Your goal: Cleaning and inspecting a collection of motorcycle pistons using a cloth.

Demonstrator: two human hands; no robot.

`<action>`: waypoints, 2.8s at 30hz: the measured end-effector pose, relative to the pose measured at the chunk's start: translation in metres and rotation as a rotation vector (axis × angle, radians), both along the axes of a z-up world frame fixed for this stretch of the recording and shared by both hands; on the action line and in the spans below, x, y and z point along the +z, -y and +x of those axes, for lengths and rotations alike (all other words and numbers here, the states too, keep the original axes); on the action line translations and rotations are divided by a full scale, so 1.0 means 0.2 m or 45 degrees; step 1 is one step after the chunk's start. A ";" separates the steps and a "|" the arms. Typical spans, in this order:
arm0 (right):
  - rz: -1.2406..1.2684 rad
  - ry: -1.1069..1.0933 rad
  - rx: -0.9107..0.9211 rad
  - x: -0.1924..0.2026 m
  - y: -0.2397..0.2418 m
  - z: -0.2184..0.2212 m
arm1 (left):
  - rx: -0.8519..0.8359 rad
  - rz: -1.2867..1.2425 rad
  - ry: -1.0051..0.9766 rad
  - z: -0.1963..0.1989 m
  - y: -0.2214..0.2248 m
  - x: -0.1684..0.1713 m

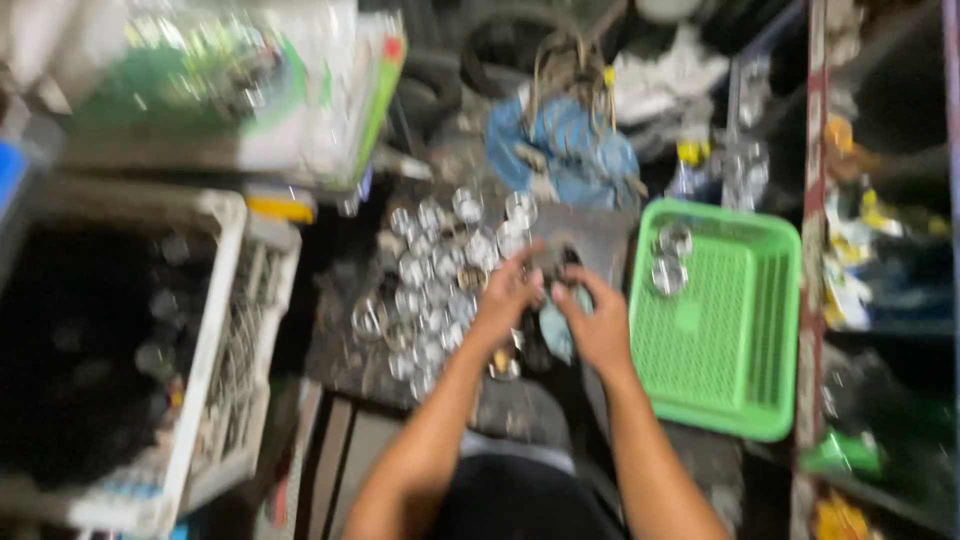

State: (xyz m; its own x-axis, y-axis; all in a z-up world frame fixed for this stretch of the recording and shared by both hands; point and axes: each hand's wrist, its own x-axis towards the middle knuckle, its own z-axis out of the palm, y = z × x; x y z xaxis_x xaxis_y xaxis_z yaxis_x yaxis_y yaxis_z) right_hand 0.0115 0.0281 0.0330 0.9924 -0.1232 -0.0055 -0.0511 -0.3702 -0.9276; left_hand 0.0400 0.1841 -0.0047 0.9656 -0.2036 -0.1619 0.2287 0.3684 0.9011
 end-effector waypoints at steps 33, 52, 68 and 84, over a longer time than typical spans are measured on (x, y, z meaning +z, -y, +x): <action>0.342 0.066 -0.065 0.44 -0.04 -0.03 | 0.162 -0.578 0.105 -0.06 -0.05 0.56; 0.321 0.119 -0.006 0.48 0.01 -0.05 | 0.161 -0.070 0.394 -0.10 -0.09 0.55; 0.699 -0.040 -0.018 0.39 0.10 0.02 | 0.067 0.147 0.409 -0.10 -0.07 0.60; 0.661 -0.095 -0.006 0.42 0.12 0.05 | 0.024 -0.100 0.417 -0.03 -0.02 0.51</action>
